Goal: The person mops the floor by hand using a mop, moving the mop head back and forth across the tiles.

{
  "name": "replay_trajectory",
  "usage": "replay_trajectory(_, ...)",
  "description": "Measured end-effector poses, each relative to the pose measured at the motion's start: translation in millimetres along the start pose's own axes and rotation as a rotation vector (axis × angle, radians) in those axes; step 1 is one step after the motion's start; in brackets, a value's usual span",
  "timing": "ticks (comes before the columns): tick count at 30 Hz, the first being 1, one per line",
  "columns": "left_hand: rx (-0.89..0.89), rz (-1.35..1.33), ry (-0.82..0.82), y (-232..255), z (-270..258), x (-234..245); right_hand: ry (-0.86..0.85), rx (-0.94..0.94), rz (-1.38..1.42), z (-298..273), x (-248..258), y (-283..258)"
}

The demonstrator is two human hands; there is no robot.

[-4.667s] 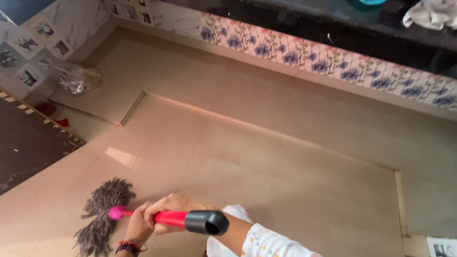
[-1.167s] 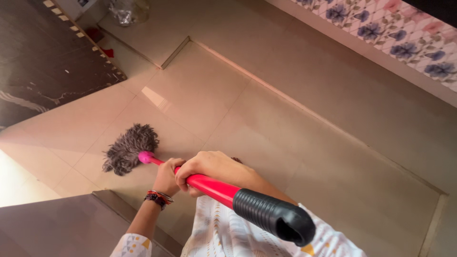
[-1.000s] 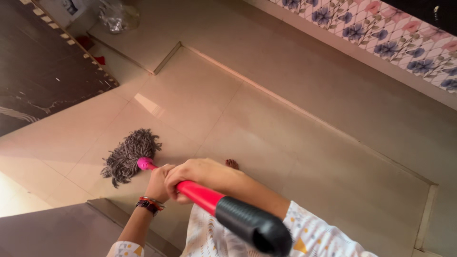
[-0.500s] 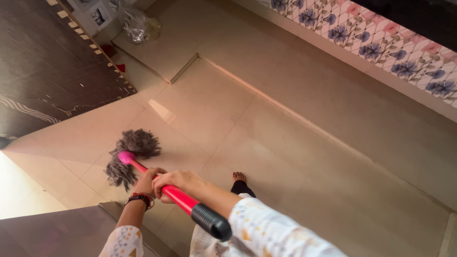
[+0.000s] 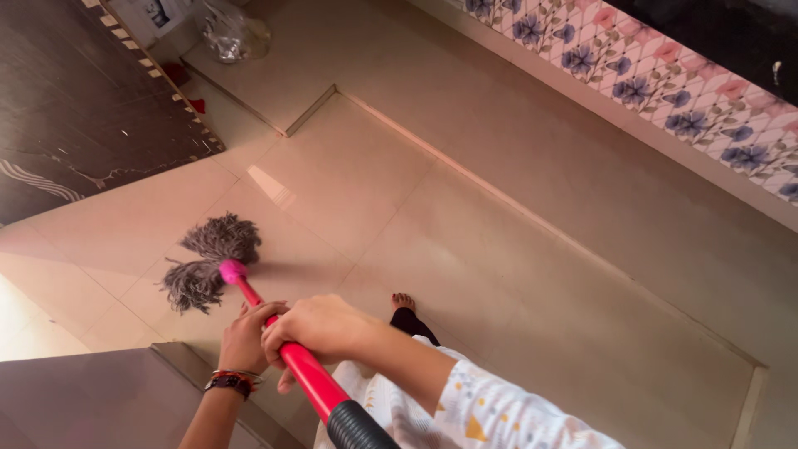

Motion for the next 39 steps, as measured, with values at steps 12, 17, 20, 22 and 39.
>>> replay_trajectory(12, -0.056, -0.163, 0.015, -21.6, 3.3, -7.5, 0.156, 0.354, 0.591, 14.2, -33.4, 13.4)
replay_trajectory(17, 0.067, 0.044, -0.120, -35.7, 39.6, -28.1, 0.108, 0.332, 0.548, 42.4, -44.0, 66.1)
replay_trajectory(20, 0.177, 0.032, -0.161, -46.8, 60.0, -35.7, 0.160, 0.339, 0.569, 59.9, -53.3, 90.3)
replay_trajectory(22, 0.210, 0.007, -0.195, -49.6, 65.6, -39.3, 0.170, 0.323, 0.666, 65.1, -60.8, 101.2)
replay_trajectory(39, -0.303, 0.107, -0.185, 60.8, 56.6, -29.4, 0.467, 0.202, 0.426, -44.5, -3.9, 41.7)
Point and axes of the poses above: each hand's wrist, its own z-axis towards the middle knuckle, its own x-axis out of the back of the hand, y = z × x, the point moved 1 cm from there along z, towards the middle knuckle, and after that the axes turned 10 degrees about z, right-handed, at the moved point
